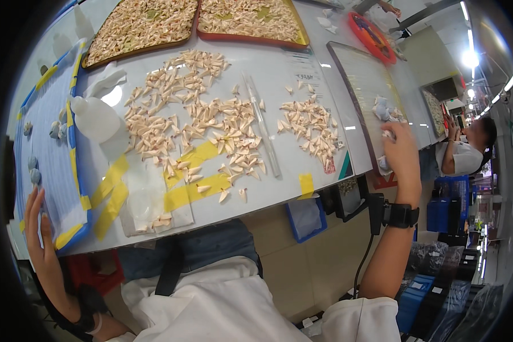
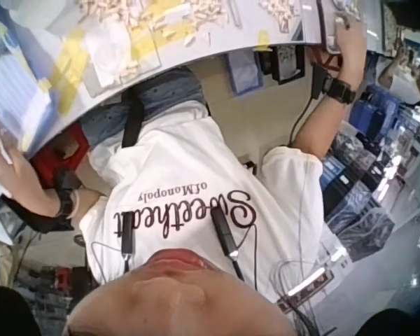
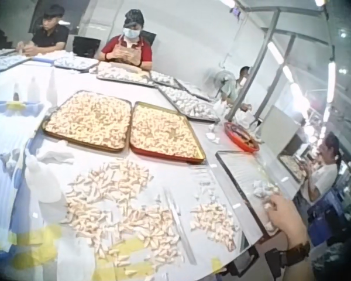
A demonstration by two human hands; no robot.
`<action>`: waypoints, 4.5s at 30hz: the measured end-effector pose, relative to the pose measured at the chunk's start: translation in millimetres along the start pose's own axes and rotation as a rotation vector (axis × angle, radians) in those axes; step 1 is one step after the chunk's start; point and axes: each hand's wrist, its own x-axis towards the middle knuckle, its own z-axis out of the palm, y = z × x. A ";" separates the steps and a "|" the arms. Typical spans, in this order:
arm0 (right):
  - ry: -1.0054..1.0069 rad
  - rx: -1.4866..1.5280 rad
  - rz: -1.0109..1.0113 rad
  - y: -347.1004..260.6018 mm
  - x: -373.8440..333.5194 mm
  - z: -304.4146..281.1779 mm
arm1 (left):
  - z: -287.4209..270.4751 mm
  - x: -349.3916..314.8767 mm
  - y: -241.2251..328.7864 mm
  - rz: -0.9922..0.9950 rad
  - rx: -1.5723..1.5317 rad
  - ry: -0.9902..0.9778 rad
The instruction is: The person assembles hair for small doll heads by picking up individual white hair strands from a tray and attaching them to the heads. The person repeatedly picks up strands, applies them to the doll's head, and places the finished heads on a blue tray. The process involves precise hand movements to position the hair correctly.
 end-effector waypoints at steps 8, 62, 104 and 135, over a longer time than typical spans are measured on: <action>0.023 0.498 -0.290 -107.4 -10.4 -19.9 | 5.3 11.0 -51.6 -0.066 -0.228 0.043; -0.114 0.555 -0.806 -292.9 -73.4 -46.1 | 35.6 -33.3 97.7 0.100 -1.802 -0.149; -0.122 0.663 -0.629 -244.9 -29.9 -7.7 | 31.4 -24.7 88.9 0.361 -1.366 -0.020; 0.243 0.581 -0.377 -211.5 -41.3 -17.1 | 27.9 -34.1 88.3 0.221 -1.447 -0.070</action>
